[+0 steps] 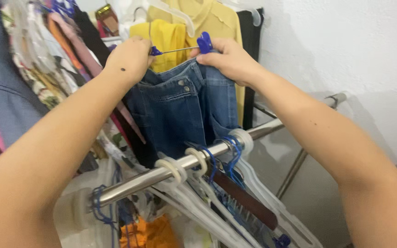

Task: The person hangs a yellow shirt on a hanger and places it on a clothing rack. They then fold a pair of denim shorts, attach them to a hanger with clips, and hang them on the rack. Finally, they fold a pair of dark shorts, attach them to a hanger with clips, and hang them on the rack.

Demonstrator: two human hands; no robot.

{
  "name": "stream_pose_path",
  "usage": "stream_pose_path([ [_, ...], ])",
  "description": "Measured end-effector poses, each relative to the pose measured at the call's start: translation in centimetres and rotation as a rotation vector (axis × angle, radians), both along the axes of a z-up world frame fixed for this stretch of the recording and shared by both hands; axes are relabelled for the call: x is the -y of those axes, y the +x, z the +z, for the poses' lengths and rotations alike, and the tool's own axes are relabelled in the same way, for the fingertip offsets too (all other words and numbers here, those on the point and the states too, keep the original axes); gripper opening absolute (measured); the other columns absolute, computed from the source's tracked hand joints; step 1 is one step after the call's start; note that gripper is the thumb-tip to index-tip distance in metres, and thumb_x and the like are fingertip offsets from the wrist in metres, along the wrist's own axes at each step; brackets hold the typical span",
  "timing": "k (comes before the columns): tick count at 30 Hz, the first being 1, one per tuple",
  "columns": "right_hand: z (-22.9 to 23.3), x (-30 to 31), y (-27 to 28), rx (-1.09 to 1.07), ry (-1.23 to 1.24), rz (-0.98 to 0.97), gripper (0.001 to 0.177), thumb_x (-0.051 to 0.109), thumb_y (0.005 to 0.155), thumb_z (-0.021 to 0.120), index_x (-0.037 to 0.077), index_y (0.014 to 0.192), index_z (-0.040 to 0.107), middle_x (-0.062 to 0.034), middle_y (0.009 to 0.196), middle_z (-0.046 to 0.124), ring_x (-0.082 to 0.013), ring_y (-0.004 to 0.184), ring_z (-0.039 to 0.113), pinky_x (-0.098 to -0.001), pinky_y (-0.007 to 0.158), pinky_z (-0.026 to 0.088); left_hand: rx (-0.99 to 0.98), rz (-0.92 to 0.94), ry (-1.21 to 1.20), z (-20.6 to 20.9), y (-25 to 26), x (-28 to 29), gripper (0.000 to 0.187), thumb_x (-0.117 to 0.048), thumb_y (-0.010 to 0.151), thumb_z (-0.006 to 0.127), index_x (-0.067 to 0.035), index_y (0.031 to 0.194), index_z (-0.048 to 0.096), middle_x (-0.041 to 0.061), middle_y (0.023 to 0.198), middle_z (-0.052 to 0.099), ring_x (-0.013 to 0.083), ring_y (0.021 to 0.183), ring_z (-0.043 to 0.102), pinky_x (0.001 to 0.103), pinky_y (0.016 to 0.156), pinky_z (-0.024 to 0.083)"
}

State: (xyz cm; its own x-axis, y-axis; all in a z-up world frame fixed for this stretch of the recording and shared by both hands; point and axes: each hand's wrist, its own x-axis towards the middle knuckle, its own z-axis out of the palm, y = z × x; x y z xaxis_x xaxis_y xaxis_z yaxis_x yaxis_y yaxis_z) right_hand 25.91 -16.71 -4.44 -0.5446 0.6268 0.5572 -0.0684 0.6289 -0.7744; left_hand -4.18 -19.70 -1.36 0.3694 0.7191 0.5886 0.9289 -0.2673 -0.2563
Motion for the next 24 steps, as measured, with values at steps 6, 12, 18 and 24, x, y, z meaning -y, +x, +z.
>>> stream_pose_path([
  [6,4.4,-4.0,-4.8,-0.096,0.064,-0.267,0.028,0.019,0.087,0.071,0.005,0.111,0.076,-0.0020,0.095,0.076,-0.0137,0.090,0.070,-0.0275,0.085,0.054,-0.219,0.221,-0.054,0.4,-3.8,4.1,0.063,-0.046,0.085,0.074,0.000,0.126,0.063,0.023,0.125,0.064,0.0432,0.123,0.056,0.055,0.097,0.048],
  [12,10.0,-6.3,-8.2,0.026,0.019,-0.607,0.029,0.029,0.089,0.071,0.005,0.104,0.072,-0.0053,0.084,0.072,-0.0196,0.077,0.070,-0.0350,0.073,0.054,-0.416,0.318,-0.164,1.2,-7.0,11.4,0.078,-0.052,0.075,0.078,-0.007,0.137,0.060,0.018,0.141,0.056,0.0401,0.142,0.037,0.050,0.114,0.034],
  [18,8.2,-11.5,-15.5,-0.307,0.333,-0.511,0.029,0.028,0.090,0.071,0.001,0.098,0.070,-0.0106,0.081,0.071,-0.0238,0.075,0.069,-0.0382,0.071,0.054,-0.441,0.211,-0.037,2.6,-8.1,15.1,0.055,-0.044,0.081,0.074,-0.009,0.124,0.070,0.018,0.144,0.056,0.0376,0.142,0.043,0.047,0.114,0.038],
  [24,10.3,-17.6,-22.4,-0.362,0.468,-0.482,0.030,0.027,0.091,0.070,-0.003,0.093,0.068,-0.0160,0.078,0.070,-0.0281,0.072,0.068,-0.0414,0.069,0.053,-0.398,0.195,0.020,3.5,-8.9,15.8,0.056,-0.045,0.082,0.074,-0.008,0.123,0.070,0.020,0.149,0.051,0.0390,0.141,0.042,0.049,0.111,0.038],
])
